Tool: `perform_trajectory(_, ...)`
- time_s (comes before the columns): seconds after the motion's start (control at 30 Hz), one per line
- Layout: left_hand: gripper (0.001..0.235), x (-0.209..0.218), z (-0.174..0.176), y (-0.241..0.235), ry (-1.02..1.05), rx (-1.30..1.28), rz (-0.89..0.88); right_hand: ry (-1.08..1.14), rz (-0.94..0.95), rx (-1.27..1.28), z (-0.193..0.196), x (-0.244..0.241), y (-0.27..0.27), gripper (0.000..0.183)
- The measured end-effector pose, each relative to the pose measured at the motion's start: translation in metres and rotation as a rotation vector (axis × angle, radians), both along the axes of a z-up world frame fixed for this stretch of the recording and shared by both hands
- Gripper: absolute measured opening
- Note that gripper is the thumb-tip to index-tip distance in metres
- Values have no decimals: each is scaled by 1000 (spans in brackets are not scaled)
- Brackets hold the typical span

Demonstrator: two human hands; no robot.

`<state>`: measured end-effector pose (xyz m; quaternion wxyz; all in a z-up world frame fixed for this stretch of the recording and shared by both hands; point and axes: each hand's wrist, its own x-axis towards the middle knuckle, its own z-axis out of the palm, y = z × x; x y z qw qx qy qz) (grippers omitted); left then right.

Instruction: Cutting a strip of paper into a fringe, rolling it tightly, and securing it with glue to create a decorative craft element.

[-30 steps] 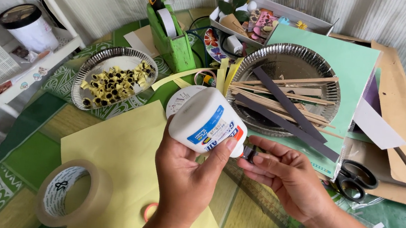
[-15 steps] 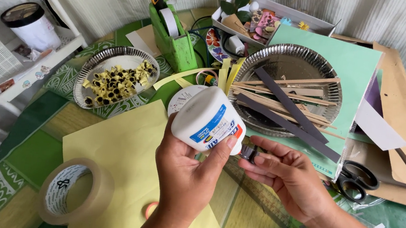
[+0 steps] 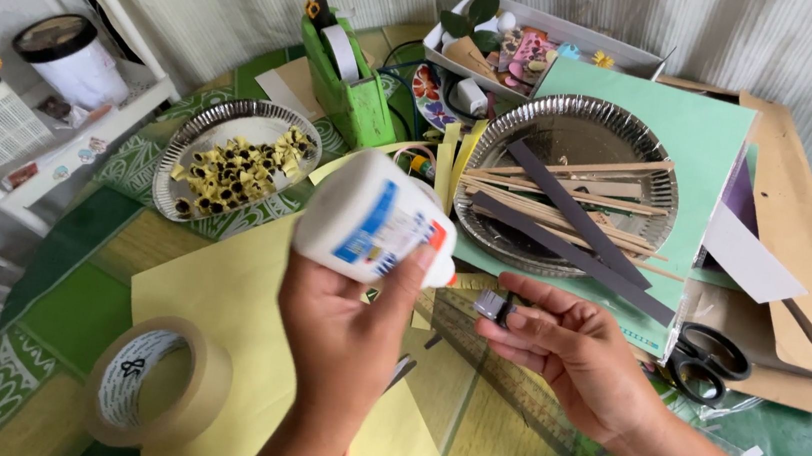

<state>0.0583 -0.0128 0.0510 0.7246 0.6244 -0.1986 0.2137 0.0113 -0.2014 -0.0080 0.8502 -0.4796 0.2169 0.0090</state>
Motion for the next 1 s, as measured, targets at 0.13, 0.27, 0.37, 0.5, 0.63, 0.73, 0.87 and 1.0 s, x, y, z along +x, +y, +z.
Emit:
perform_trajectory(0.13, 40, 21, 26, 17, 63, -70, 109, 16, -16, 12, 10, -1, 2, 58)
perform_trajectory(0.27, 88, 68, 48, 33, 267, -480, 1, 30, -17, 9, 16, -2, 3, 60)
perform_trajectory(0.37, 68, 115, 45, 39, 538, -703, -105, -7, -21, -13, 6, 1, 0, 60)
perform_trajectory(0.5, 35, 147, 48, 29, 934, -1121, -86, -32, -25, -26, -1, 3, -3, 61)
perform_trajectory(0.63, 46, 185, 11, 19, 988, -1161, -129, -36, -17, -40, 0, 4, -4, 61)
perform_trajectory(0.73, 42, 208, -7, 15, 1059, -1205, -135, -20, -22, -42, 5, 5, -2, 61)
perform_trajectory(0.87, 41, 229, -22, 13, 1117, -1263, -82, 10, -36, -31, 7, 7, -3, 62)
perform_trajectory(1.0, 36, 250, -46, 17, 1179, -1356, -40, 4, -28, -40, 1, 9, -7, 61)
